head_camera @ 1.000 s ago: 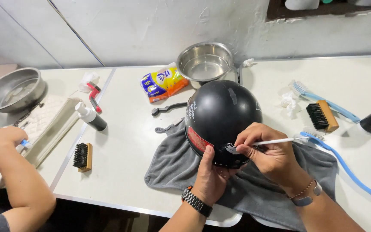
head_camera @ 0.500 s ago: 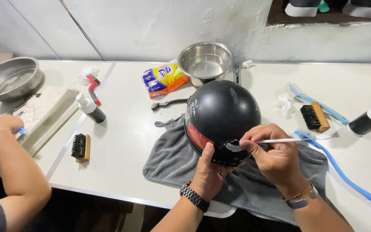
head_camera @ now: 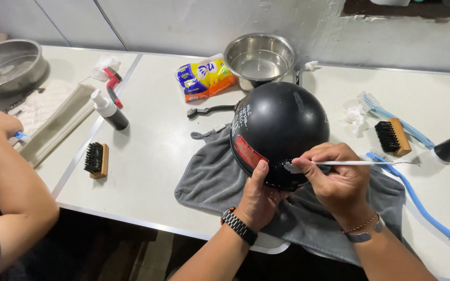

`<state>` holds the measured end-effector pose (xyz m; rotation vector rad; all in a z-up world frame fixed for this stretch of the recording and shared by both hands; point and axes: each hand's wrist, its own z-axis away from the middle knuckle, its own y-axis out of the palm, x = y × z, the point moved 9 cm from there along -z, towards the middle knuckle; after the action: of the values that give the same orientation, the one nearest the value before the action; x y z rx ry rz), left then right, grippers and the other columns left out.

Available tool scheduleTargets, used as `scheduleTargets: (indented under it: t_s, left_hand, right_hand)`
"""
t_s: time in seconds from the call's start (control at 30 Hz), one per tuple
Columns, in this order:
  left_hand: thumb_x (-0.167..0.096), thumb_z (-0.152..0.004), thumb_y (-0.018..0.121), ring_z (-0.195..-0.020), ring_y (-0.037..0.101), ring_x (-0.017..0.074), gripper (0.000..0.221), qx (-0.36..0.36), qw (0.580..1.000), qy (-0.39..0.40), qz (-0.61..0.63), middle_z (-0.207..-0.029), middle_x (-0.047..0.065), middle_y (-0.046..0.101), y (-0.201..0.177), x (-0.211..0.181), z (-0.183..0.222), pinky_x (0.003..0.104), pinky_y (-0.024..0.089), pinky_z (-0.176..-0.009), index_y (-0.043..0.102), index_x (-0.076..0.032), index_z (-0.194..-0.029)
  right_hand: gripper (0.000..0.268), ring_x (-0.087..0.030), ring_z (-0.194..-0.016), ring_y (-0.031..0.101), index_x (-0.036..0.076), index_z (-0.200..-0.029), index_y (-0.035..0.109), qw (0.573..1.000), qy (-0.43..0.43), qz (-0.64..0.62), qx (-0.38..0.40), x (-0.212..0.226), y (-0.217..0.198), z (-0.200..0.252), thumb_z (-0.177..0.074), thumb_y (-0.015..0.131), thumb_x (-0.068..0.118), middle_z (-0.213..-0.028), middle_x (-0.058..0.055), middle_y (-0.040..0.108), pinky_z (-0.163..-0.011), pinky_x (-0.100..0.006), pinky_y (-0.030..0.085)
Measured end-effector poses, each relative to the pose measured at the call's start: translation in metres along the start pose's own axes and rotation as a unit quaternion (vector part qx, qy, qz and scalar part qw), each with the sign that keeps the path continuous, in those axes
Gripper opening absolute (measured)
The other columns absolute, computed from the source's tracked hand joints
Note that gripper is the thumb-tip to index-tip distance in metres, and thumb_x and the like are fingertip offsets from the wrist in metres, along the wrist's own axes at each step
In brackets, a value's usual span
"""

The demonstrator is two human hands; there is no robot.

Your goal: Removing a sticker and its adhesive residue from a black motorcycle helmet using a precision scraper, a cleaning brush with solution, and a cloth.

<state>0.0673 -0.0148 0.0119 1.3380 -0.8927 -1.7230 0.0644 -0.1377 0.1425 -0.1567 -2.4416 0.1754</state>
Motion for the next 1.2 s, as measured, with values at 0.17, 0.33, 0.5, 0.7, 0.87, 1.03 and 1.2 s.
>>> scheduleTargets:
  t_s: [0.17, 0.33, 0.5, 0.7, 0.87, 1.03, 1.2]
  left_hand:
    - [-0.042, -0.097, 0.068, -0.082, 0.076, 0.0335, 0.043, 0.014, 1.000, 0.005, -0.002, -0.096, 0.023, 0.075, 0.001, -0.001, -0.002, 0.044, 0.063, -0.065, 0.068, 0.000, -0.106]
    - [-0.043, -0.097, 0.068, -0.077, 0.076, 0.0306, 0.041, 0.036, 0.999, 0.008, 0.000, -0.091, 0.021, 0.075, 0.004, -0.003, 0.000, 0.037, 0.061, -0.059, 0.068, -0.003, -0.104]
    - [-0.044, -0.099, 0.067, -0.078, 0.076, 0.0292, 0.041, 0.033, 0.999, 0.005, -0.008, -0.091, 0.020, 0.075, 0.004, -0.004, 0.000, 0.035, 0.060, -0.061, 0.068, -0.003, -0.104]
    - [-0.043, -0.099, 0.067, -0.083, 0.077, 0.0310, 0.041, 0.034, 0.999, 0.000, -0.002, -0.094, 0.021, 0.076, 0.002, -0.002, -0.002, 0.041, 0.064, -0.068, 0.067, -0.002, -0.104]
    - [-0.044, -0.098, 0.067, -0.078, 0.075, 0.0300, 0.041, 0.042, 0.999, 0.011, -0.006, -0.091, 0.019, 0.074, 0.006, -0.007, 0.001, 0.037, 0.061, -0.062, 0.067, -0.003, -0.105]
    - [-0.045, -0.099, 0.066, -0.088, 0.076, 0.0345, 0.044, 0.050, 0.999, 0.004, 0.000, -0.098, 0.023, 0.075, 0.001, -0.002, -0.004, 0.050, 0.063, -0.077, 0.065, -0.001, -0.108]
    - [-0.046, -0.099, 0.065, -0.091, 0.076, 0.0344, 0.045, 0.056, 0.998, -0.004, -0.008, -0.101, 0.023, 0.075, -0.001, 0.001, -0.004, 0.052, 0.063, -0.081, 0.066, -0.001, -0.110]
  right_hand:
    - [0.027, -0.023, -0.062, 0.068, 0.000, -0.079, 0.055, 0.999, -0.045, -0.002, 0.010, 0.010, 0.006, -0.005, -0.083, 0.081, -0.009, -0.073, -0.016, 0.071, -0.058, -0.030, 0.055]
    - [0.028, -0.026, -0.062, 0.068, 0.000, -0.076, 0.056, 0.997, -0.073, 0.015, 0.024, 0.014, 0.012, -0.003, -0.082, 0.081, -0.010, -0.071, -0.016, 0.070, -0.059, -0.032, 0.055]
    - [0.027, -0.024, -0.061, 0.068, 0.001, -0.078, 0.056, 0.997, -0.067, -0.001, 0.023, 0.012, 0.010, -0.004, -0.082, 0.081, -0.010, -0.073, -0.017, 0.071, -0.057, -0.031, 0.055]
    - [0.028, -0.021, -0.063, 0.068, 0.002, -0.080, 0.055, 0.999, -0.052, -0.008, 0.017, 0.006, 0.008, -0.001, -0.084, 0.079, -0.009, -0.074, -0.015, 0.071, -0.059, -0.029, 0.055]
    - [0.029, -0.025, -0.061, 0.067, 0.002, -0.077, 0.054, 0.998, -0.062, 0.010, 0.025, 0.015, 0.015, -0.006, -0.084, 0.080, -0.010, -0.072, -0.015, 0.070, -0.057, -0.030, 0.054]
    - [0.030, -0.023, -0.059, 0.065, 0.003, -0.074, 0.054, 0.998, -0.061, 0.014, 0.023, 0.019, 0.017, -0.010, -0.083, 0.081, -0.009, -0.070, -0.013, 0.070, -0.056, -0.028, 0.052]
    - [0.031, -0.023, -0.058, 0.065, 0.003, -0.073, 0.055, 0.998, -0.051, 0.022, 0.017, 0.014, 0.016, -0.009, -0.081, 0.084, -0.007, -0.070, -0.013, 0.070, -0.055, -0.029, 0.052]
